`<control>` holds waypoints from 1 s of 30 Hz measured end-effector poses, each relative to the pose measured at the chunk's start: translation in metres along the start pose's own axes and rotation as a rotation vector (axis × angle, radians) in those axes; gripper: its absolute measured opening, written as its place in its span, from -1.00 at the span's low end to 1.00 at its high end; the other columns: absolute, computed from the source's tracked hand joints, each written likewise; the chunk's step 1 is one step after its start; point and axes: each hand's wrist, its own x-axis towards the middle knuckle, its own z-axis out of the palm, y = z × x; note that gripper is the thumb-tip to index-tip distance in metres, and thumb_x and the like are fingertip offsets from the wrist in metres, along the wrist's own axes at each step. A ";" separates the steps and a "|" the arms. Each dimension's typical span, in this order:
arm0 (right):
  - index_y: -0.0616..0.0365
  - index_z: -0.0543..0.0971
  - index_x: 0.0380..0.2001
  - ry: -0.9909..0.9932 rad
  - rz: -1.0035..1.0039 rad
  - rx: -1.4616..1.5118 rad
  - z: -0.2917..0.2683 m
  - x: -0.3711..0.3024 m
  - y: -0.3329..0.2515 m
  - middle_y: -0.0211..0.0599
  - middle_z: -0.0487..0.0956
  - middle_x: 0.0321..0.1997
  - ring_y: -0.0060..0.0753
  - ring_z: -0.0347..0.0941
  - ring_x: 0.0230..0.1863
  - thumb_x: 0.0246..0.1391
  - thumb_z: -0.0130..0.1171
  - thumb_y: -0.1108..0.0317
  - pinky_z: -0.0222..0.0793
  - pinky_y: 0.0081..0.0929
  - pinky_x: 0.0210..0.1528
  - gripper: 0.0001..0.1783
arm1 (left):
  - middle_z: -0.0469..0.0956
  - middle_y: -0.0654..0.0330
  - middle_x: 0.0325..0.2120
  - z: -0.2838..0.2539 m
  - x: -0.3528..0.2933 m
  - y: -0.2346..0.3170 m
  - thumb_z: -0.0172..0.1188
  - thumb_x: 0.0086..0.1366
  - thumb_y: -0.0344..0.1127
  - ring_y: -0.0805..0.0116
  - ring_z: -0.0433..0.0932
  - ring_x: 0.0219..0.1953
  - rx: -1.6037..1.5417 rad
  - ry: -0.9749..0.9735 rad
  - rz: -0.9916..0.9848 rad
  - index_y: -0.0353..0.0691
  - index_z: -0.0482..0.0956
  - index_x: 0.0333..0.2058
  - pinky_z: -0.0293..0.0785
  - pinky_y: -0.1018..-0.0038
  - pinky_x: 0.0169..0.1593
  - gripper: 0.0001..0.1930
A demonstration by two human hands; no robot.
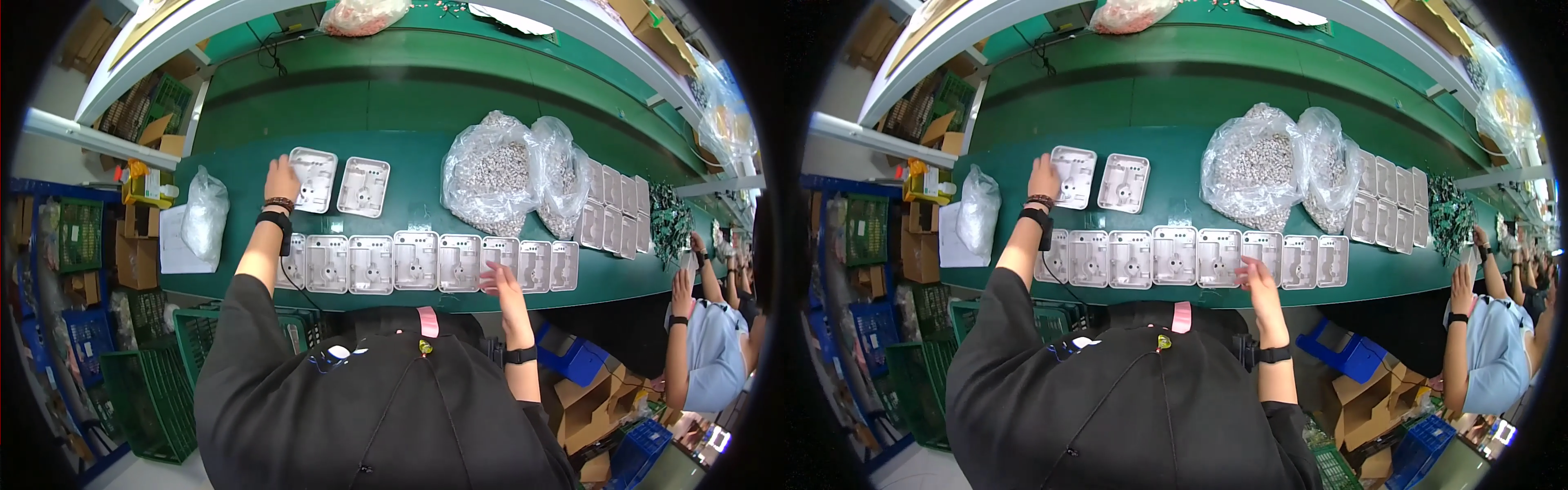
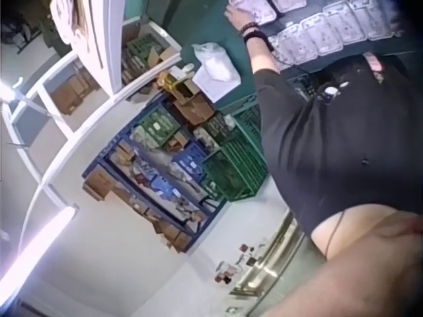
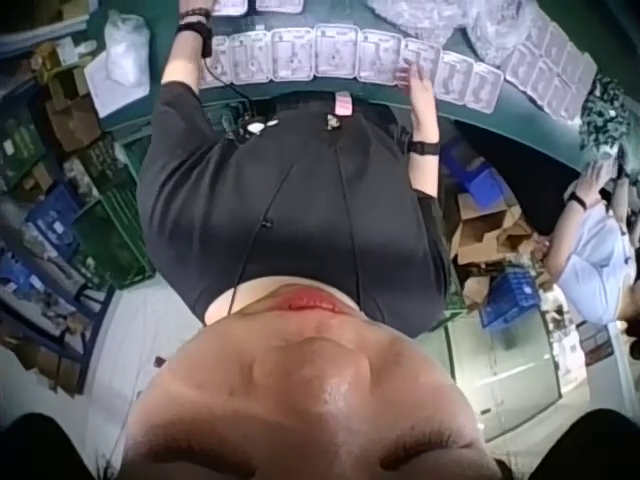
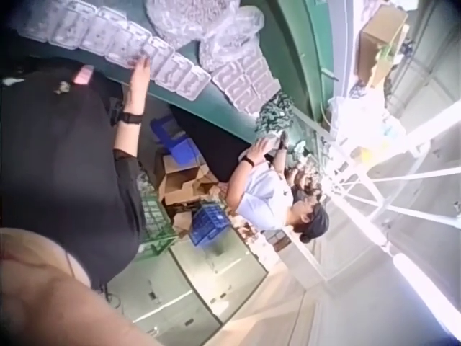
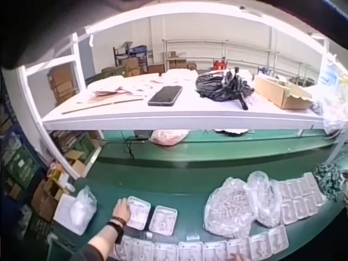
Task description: The person is assembling electronic components by placing small parts from plastic bags into plastic housings on an assembly line.
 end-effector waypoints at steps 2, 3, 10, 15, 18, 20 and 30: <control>0.21 0.36 -0.09 0.095 0.053 -0.010 -0.007 -0.006 0.005 -0.33 0.45 -0.30 -0.55 0.37 -0.33 0.16 -0.21 0.11 0.23 -0.60 -0.19 -0.58 | 0.35 -0.12 -0.31 0.026 -0.001 -0.022 -0.10 0.11 -0.32 -0.14 0.37 -0.27 0.008 -0.019 -0.100 -0.18 0.31 -0.24 0.35 0.13 -0.26 -0.78; 0.22 0.37 -0.11 0.145 0.080 -0.013 -0.006 -0.008 0.008 -0.34 0.46 -0.32 -0.55 0.38 -0.36 0.16 -0.21 0.12 0.24 -0.60 -0.21 -0.59 | 0.34 -0.11 -0.29 0.037 -0.002 -0.032 -0.08 0.11 -0.29 -0.14 0.37 -0.24 0.012 -0.042 -0.215 -0.15 0.31 -0.21 0.35 0.13 -0.23 -0.76; 0.26 0.37 -0.14 0.057 0.010 -0.107 0.013 -0.017 0.007 -0.30 0.46 -0.34 -0.53 0.37 -0.38 0.13 -0.13 0.24 0.27 -0.60 -0.24 -0.67 | 0.33 -0.10 -0.16 0.063 -0.006 0.025 -0.08 0.11 -0.23 -0.12 0.35 -0.15 -0.199 -0.167 -0.295 -0.22 0.31 -0.17 0.29 0.14 -0.08 -0.69; 0.29 0.37 -0.16 0.008 -0.045 -0.178 0.017 -0.016 0.015 -0.28 0.46 -0.34 -0.53 0.37 -0.37 0.10 -0.08 0.35 0.28 -0.60 -0.25 -0.72 | 0.31 -0.11 -0.12 0.084 -0.010 0.044 -0.08 0.11 -0.25 -0.11 0.34 -0.12 -0.152 -0.278 -0.394 -0.26 0.32 -0.16 0.24 0.16 -0.02 -0.67; 0.30 0.37 -0.16 0.019 -0.048 -0.142 0.015 -0.024 0.025 -0.28 0.46 -0.34 -0.53 0.36 -0.37 0.09 -0.09 0.36 0.28 -0.60 -0.25 -0.72 | 0.33 -0.13 -0.15 0.094 -0.020 0.072 -0.07 0.09 -0.28 -0.12 0.34 -0.12 -0.168 -0.297 -0.495 -0.27 0.32 -0.17 0.24 0.15 -0.02 -0.68; 0.30 0.37 -0.16 -0.009 -0.053 -0.134 0.011 -0.027 0.031 -0.27 0.46 -0.34 -0.54 0.36 -0.37 0.09 -0.09 0.37 0.28 -0.61 -0.26 -0.73 | 0.33 -0.16 -0.16 0.096 -0.025 0.081 -0.07 0.07 -0.32 -0.10 0.34 -0.11 -0.182 -0.283 -0.489 -0.28 0.33 -0.18 0.27 0.19 -0.02 -0.69; 0.29 0.38 -0.17 -0.164 -0.011 -0.257 -0.002 -0.029 0.057 -0.30 0.46 -0.36 -0.58 0.36 -0.39 0.06 -0.04 0.41 0.31 -0.63 -0.30 -0.74 | 0.36 -0.11 -0.21 0.079 -0.063 0.086 -0.04 0.10 -0.25 -0.05 0.33 -0.10 -0.145 -0.229 -0.315 -0.26 0.34 -0.16 0.29 0.22 -0.05 -0.67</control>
